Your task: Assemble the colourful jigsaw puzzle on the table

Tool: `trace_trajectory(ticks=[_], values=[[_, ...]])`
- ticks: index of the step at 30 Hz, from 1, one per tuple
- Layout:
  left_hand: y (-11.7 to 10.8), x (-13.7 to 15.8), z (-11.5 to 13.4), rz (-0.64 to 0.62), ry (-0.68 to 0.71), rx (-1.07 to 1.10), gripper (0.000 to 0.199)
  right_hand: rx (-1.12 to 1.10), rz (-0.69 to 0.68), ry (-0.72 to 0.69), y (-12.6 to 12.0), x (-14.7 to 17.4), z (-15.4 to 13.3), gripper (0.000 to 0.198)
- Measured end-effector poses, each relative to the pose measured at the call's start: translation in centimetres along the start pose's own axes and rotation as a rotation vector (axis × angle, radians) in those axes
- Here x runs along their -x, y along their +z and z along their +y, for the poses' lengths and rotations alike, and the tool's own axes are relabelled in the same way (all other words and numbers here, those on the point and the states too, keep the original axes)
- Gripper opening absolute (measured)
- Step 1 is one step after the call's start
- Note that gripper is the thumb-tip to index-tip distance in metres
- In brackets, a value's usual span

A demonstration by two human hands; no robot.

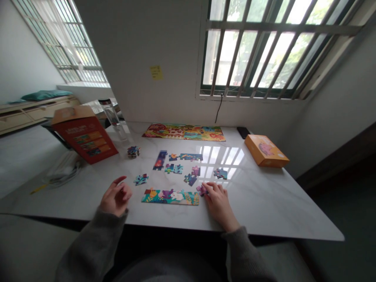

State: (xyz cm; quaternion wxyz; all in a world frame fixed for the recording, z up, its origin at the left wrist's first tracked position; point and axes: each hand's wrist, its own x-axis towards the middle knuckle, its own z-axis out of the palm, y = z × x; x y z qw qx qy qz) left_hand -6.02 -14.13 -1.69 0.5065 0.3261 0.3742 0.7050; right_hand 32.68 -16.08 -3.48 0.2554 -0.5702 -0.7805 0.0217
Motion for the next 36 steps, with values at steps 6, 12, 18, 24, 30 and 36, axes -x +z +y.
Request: trace_trajectory(ticks=[6,12,18,24,30,36], values=[[-0.4,-0.3,0.7,0.096,-0.109,0.152,0.035,0.058,0.01,0.008,0.3,0.0,0.0,0.039],[0.0,0.4,-0.4,0.071,0.099,-0.176,0.038,0.036,0.01,0.013,0.5,0.0,0.6,0.039],[-3.0,-1.1,0.0,-0.047,0.355,-1.028,0.026,0.038,0.031,0.041,0.6,0.0,0.9,0.037],[-4.6,-4.8,0.6,-0.419,0.546,-1.383,0.037,0.054,0.066,0.022,0.6,0.0,0.5,0.032],[-4.2,-7.2,0.2,-0.537,0.498,-1.543,0.052,0.072,0.083,-0.011,0.4,0.0,0.0,0.031],[-3.5,-8.6,0.2,-0.491,0.507,-1.541,0.036,0.097,0.09,0.0,0.1,0.0,-0.4,0.03]])
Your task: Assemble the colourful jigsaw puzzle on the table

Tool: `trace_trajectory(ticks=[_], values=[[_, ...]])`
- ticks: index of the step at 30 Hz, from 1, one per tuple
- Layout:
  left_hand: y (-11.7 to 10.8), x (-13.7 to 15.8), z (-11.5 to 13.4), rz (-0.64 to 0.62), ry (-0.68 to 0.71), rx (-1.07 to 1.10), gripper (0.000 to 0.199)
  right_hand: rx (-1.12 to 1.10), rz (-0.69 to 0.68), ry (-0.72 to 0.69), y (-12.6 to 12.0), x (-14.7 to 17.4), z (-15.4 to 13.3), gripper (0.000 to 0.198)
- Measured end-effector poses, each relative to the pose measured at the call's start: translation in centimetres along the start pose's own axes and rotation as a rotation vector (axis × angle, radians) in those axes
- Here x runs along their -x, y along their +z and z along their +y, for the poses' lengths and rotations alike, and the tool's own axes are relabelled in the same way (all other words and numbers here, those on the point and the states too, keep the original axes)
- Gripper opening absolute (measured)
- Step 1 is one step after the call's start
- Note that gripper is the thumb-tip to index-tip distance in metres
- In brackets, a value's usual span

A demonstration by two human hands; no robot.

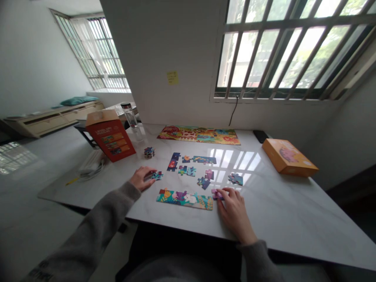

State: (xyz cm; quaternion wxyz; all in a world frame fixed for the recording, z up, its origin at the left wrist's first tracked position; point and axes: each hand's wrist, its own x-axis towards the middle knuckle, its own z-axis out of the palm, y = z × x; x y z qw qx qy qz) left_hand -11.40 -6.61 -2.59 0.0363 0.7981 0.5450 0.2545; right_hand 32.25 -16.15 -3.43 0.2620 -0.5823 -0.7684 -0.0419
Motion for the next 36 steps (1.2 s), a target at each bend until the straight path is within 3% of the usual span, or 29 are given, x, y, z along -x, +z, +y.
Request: trace_trajectory(ticks=[7,19,26,31,36], values=[[0.6,-0.3,-1.6,0.097,-0.121,-0.061,0.025,-0.013,-0.004,0.016,-0.4,0.0,-0.4,0.028],[0.6,0.1,-2.5,0.141,-0.113,0.113,0.034,-0.196,-0.006,0.082,-0.9,0.0,-0.2,0.035],[0.6,0.0,-2.4,0.152,-0.122,0.127,0.035,-0.305,-0.102,0.061,-3.1,-2.6,4.8,0.034],[0.7,0.0,-2.6,0.153,-0.122,0.137,0.036,-0.041,-0.04,0.075,-2.5,-5.1,8.6,0.033],[0.7,0.1,-2.4,0.132,-0.122,0.119,0.035,0.119,-0.107,0.185,-0.8,-5.5,9.9,0.037]])
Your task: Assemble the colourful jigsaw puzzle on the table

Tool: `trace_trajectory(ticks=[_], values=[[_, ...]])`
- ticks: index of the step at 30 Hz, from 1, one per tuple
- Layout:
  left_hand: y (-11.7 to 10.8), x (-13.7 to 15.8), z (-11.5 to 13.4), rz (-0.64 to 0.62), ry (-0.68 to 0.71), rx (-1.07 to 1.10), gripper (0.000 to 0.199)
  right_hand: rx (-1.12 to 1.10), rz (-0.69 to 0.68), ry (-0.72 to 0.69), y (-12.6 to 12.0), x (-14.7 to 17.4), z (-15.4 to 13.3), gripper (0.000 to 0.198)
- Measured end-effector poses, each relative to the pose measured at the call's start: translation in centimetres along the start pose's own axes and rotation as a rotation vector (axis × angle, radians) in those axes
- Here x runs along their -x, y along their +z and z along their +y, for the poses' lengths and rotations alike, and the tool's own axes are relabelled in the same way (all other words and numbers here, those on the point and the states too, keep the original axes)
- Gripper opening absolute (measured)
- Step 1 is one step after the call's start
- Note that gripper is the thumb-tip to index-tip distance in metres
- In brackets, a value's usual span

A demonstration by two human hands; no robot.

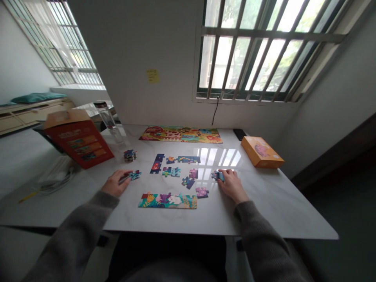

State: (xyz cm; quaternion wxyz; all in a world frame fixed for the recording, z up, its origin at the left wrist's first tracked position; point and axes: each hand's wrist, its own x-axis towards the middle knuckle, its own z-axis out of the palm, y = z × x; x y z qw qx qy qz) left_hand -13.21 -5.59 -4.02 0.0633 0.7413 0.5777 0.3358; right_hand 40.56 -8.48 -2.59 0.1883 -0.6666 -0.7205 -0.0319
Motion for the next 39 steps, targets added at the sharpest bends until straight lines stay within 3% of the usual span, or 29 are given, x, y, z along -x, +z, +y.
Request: trace_trajectory(ticks=[8,11,18,23,27,35,39], values=[[0.2,0.0,-0.3,-0.001,0.019,-0.051,0.035,0.107,0.086,0.016,-0.5,0.6,-0.5,0.042],[0.2,0.0,-0.2,0.0,0.023,-0.071,0.033,0.084,0.114,-0.042,-0.8,0.1,-2.0,0.04],[-0.1,0.0,0.1,0.0,0.035,-0.065,0.032,-0.153,-0.098,-0.446,-0.1,-3.1,-11.3,0.026],[-0.1,0.1,0.4,0.005,0.023,-0.022,0.032,-0.103,-0.208,-0.49,1.5,-6.0,-15.7,0.032],[-0.1,0.1,0.6,0.01,0.017,-0.002,0.031,-0.087,-0.267,-0.459,2.4,-7.0,-16.3,0.043],[-0.7,0.6,2.2,0.059,0.055,0.067,0.026,0.031,-0.187,-0.516,1.9,-6.2,-17.1,0.045],[-1.1,0.9,3.2,0.081,0.105,0.102,0.023,-0.068,-0.151,-0.555,1.8,-5.8,-17.3,0.045]])
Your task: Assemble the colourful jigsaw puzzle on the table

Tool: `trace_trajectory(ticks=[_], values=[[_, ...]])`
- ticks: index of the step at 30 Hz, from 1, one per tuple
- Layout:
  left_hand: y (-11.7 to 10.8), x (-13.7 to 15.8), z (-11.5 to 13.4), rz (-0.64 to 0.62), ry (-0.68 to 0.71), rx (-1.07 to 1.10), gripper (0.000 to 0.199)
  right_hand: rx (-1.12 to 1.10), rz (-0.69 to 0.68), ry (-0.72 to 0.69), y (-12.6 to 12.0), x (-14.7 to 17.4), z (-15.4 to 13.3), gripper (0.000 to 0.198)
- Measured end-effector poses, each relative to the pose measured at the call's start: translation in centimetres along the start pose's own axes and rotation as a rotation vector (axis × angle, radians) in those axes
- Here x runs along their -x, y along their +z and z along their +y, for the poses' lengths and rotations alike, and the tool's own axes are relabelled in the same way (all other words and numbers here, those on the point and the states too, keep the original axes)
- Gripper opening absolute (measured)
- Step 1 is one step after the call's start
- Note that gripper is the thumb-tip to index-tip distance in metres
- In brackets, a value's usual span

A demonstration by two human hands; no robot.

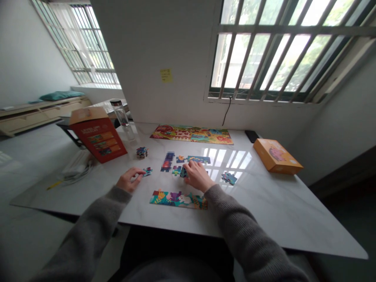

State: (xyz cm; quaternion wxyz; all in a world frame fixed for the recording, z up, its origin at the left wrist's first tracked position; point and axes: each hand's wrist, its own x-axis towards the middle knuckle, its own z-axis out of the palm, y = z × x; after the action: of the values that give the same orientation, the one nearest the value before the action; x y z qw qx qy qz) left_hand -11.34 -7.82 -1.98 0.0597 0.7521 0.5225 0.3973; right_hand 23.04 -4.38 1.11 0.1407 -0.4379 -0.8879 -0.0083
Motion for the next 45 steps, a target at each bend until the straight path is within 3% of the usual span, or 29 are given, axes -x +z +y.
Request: trace_trajectory(ticks=[3,8,11,14,16,19,28,35,40,45], values=[[0.0,0.0,0.4,-0.016,0.017,0.018,0.023,-0.237,0.059,0.005,0.5,0.0,0.3,0.044],[0.4,0.1,0.8,-0.027,0.063,0.062,0.021,-0.638,0.172,0.129,0.9,-0.5,0.8,0.028],[1.0,0.2,1.2,-0.037,0.122,0.11,0.017,-0.994,0.138,0.143,1.0,-1.0,-0.4,0.037],[1.5,0.4,1.7,-0.089,0.161,0.148,0.037,-1.255,0.065,0.111,1.3,-1.7,-2.9,0.047],[1.7,0.5,2.1,-0.134,0.18,0.156,0.055,-1.318,0.03,0.085,1.5,-2.2,-4.7,0.048],[1.7,0.6,2.6,-0.188,0.204,0.161,0.064,-1.349,-0.002,0.06,1.8,-2.7,-6.6,0.048],[1.9,0.9,2.8,-0.243,0.186,0.205,0.052,-1.342,-0.049,0.087,2.7,-2.8,-8.2,0.044],[0.4,2.4,0.3,-0.182,0.198,0.043,0.043,-0.691,0.11,0.025,0.9,0.4,-8.5,0.033],[-1.9,4.4,-0.3,-0.272,0.131,-0.096,0.042,-0.339,0.051,-0.092,0.0,4.8,-10.3,0.035],[-2.9,4.6,0.1,-0.352,0.088,-0.145,0.043,-0.217,-0.093,-0.161,0.4,6.9,-11.7,0.05]])
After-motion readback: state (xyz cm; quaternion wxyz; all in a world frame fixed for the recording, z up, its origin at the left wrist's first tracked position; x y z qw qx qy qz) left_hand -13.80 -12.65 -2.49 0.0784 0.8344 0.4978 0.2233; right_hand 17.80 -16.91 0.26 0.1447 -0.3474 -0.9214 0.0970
